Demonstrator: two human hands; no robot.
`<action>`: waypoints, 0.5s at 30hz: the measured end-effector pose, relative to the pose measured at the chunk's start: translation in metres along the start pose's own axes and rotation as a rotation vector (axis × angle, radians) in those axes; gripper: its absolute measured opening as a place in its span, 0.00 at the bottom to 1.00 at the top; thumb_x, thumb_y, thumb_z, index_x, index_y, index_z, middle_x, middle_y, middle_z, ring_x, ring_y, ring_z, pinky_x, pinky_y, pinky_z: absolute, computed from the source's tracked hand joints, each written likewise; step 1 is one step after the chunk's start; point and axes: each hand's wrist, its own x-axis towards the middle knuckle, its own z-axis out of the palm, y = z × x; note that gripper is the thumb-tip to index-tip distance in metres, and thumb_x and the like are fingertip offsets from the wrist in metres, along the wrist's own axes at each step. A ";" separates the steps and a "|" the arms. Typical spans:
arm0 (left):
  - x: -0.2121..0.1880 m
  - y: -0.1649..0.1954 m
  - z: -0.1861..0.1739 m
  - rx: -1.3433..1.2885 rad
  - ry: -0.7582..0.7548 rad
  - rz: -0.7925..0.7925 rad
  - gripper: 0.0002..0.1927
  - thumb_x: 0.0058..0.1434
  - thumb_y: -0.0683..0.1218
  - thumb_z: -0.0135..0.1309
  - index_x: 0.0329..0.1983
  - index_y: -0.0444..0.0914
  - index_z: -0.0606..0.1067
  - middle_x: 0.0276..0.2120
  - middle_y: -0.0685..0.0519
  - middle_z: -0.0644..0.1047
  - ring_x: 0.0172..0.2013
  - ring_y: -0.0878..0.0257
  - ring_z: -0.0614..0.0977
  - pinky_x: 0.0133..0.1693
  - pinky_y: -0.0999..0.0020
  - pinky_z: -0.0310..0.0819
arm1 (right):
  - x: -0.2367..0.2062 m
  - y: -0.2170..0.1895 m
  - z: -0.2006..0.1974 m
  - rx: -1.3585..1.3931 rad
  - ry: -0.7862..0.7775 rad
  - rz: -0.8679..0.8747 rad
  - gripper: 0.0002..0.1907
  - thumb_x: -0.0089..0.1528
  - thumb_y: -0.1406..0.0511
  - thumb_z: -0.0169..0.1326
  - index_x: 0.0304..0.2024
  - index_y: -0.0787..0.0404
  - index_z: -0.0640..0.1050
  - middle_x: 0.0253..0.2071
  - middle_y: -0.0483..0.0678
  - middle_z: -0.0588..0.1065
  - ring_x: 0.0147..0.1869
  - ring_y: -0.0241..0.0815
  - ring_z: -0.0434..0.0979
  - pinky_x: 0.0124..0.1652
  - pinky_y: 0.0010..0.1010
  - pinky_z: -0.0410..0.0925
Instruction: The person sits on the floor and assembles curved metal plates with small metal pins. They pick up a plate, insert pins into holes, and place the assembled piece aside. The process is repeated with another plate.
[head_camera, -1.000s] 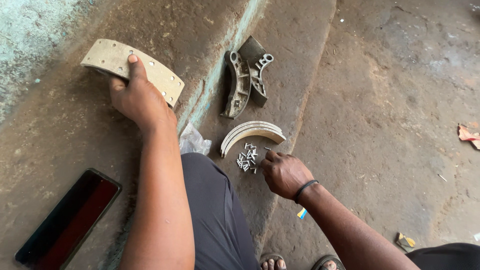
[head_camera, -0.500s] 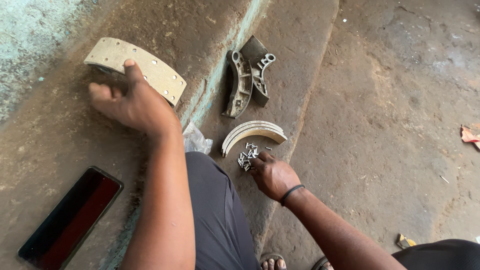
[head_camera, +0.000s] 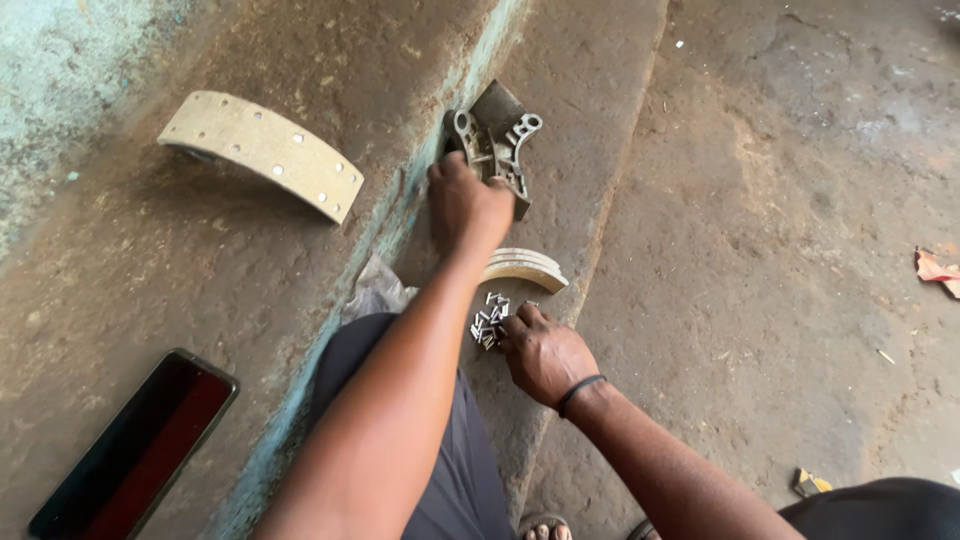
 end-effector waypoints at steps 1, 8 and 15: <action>0.011 -0.005 0.006 0.036 -0.003 -0.038 0.27 0.56 0.47 0.60 0.56 0.31 0.69 0.55 0.37 0.72 0.55 0.43 0.75 0.55 0.50 0.70 | 0.000 0.001 0.000 -0.013 -0.009 0.013 0.11 0.62 0.63 0.54 0.44 0.63 0.76 0.44 0.56 0.74 0.50 0.57 0.77 0.48 0.46 0.72; 0.038 -0.036 0.036 0.119 -0.062 -0.146 0.16 0.59 0.49 0.57 0.44 0.33 0.78 0.46 0.36 0.80 0.47 0.40 0.82 0.49 0.49 0.77 | 0.003 0.003 0.005 0.012 0.013 -0.030 0.18 0.61 0.63 0.55 0.54 0.59 0.75 0.57 0.58 0.72 0.60 0.58 0.72 0.52 0.47 0.69; 0.035 -0.035 0.033 0.013 0.024 -0.137 0.11 0.58 0.49 0.57 0.36 0.36 0.80 0.41 0.40 0.82 0.43 0.41 0.83 0.45 0.50 0.78 | 0.003 -0.010 0.014 -0.175 -0.100 -0.221 0.31 0.54 0.70 0.48 0.63 0.53 0.72 0.65 0.58 0.66 0.60 0.56 0.71 0.55 0.49 0.68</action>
